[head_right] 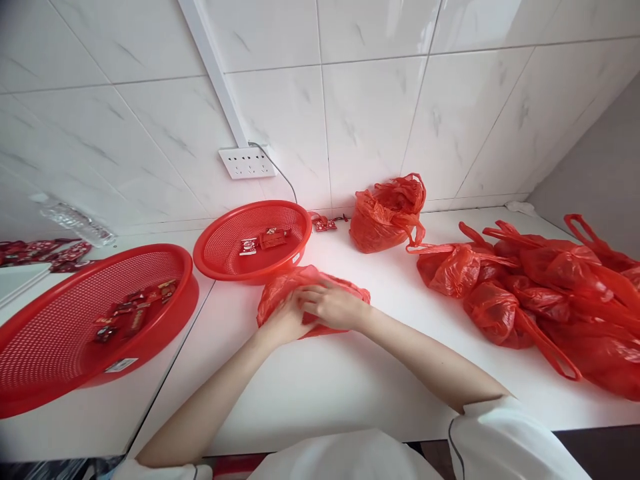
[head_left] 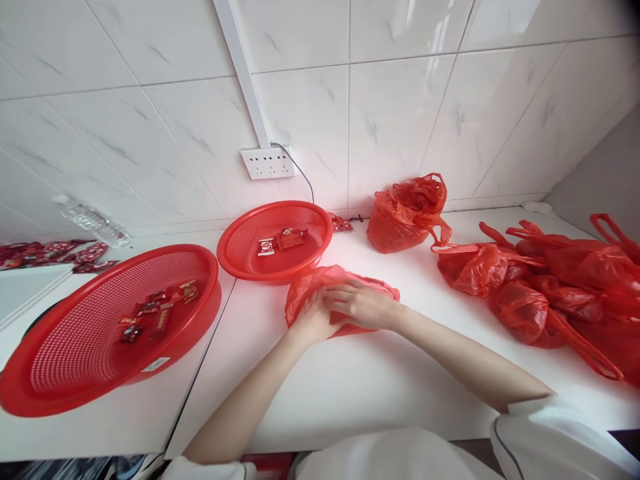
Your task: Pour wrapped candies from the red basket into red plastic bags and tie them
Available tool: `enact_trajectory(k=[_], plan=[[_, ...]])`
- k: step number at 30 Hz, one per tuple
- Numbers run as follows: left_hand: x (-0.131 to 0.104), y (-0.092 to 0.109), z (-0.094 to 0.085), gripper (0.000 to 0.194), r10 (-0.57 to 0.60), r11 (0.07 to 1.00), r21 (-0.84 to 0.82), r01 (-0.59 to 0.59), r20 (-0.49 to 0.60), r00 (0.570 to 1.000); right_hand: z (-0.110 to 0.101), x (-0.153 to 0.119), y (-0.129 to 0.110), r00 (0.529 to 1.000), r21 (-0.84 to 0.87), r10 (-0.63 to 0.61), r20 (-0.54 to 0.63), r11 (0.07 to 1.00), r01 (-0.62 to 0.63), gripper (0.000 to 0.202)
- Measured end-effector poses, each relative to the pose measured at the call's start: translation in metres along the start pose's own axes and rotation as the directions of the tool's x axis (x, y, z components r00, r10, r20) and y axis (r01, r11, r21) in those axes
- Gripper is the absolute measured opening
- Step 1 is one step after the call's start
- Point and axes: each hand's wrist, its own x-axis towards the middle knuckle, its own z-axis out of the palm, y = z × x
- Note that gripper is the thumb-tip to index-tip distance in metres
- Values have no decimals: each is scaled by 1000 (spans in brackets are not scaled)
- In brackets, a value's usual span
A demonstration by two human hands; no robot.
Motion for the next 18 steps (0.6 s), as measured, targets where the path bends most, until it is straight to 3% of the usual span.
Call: enact_trajectory(k=[2, 3, 5, 7, 10, 12, 14, 16, 18], plan=[[-4, -9, 0, 77, 7, 1000, -14, -7, 19, 1000, -10, 2, 13, 975, -265, -77, 207, 955, 132, 44], [-6, -14, -2, 82, -17, 1000, -22, 18, 52, 998, -15, 2, 22, 955, -377, -42, 292, 913, 156, 55], [-11, -24, -6, 82, -51, 997, -52, 58, 118, 992, -27, -1, 41, 959, -484, 102, 263, 874, 40, 71], [-16, -34, -10, 72, -37, 993, -105, 52, 134, 990, -36, -5, 57, 948, -473, 211, 239, 878, -76, 81], [-21, -43, -12, 62, 46, 976, -216, -28, 76, 996, -41, -9, 70, 930, -409, 235, 282, 907, -105, 88], [-22, -44, -12, 54, 86, 961, -264, -86, -12, 996, -40, -6, 72, 945, -400, 188, 269, 914, -68, 73], [-21, -43, -11, 48, 88, 959, -258, -112, -104, 991, -36, -1, 70, 971, -419, 124, 203, 908, -29, 41], [-19, -41, -9, 52, 44, 973, -218, -72, -131, 990, -30, 3, 66, 990, -448, 70, 121, 894, -9, 36], [-17, -42, -8, 68, -18, 984, -177, 2, -90, 996, -23, 5, 63, 996, -467, 47, 74, 884, -7, 34]])
